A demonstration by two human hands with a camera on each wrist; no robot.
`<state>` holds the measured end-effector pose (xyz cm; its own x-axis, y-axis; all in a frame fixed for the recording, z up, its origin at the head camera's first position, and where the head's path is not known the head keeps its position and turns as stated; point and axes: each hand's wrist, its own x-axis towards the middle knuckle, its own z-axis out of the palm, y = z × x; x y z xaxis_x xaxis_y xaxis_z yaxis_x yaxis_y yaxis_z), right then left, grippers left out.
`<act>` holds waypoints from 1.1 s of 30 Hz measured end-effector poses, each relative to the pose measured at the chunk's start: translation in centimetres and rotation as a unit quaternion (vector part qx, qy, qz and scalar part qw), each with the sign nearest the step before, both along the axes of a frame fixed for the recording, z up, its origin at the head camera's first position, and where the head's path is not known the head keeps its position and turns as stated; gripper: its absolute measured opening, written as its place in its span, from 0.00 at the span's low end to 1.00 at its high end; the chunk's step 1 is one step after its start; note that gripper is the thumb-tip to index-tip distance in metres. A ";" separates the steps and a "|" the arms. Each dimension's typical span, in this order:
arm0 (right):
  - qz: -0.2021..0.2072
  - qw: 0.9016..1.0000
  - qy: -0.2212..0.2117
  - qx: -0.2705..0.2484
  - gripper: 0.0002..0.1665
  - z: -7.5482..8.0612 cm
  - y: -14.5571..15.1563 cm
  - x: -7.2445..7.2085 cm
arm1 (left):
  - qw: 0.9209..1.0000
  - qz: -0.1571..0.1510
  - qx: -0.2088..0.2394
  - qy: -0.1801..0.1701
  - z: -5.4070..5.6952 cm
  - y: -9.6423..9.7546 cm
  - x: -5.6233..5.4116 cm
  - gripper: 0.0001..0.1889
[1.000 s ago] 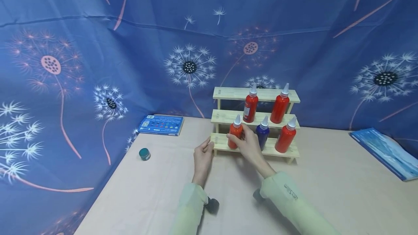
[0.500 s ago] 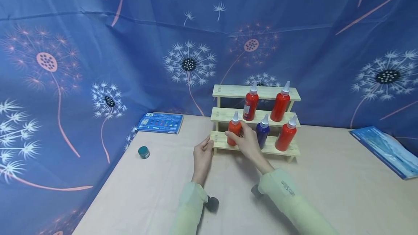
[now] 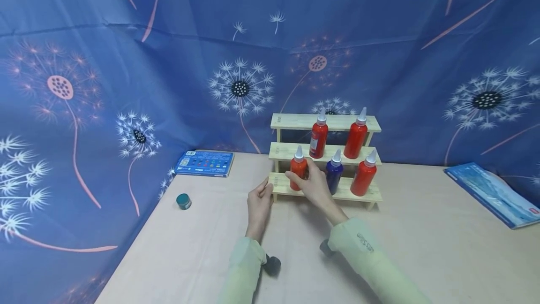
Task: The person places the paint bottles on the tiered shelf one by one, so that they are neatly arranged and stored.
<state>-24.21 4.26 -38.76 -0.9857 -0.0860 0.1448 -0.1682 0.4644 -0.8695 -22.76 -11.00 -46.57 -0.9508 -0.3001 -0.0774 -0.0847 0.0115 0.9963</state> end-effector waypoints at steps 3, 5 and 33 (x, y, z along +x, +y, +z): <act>0.001 1.000 -0.001 -0.011 0.40 0.2 0.0 0.1 | 1.000 -0.003 0.010 -0.005 -0.1 0.0 -0.1 0.20; 0.002 1.000 0.001 -0.021 0.43 0.5 0.1 0.3 | 1.000 -0.003 0.004 -0.001 -0.1 0.0 -0.1 0.20; -0.020 0.998 0.043 -0.051 0.43 4.4 4.9 7.6 | 0.996 0.033 -0.081 0.003 0.2 -2.5 0.2 0.23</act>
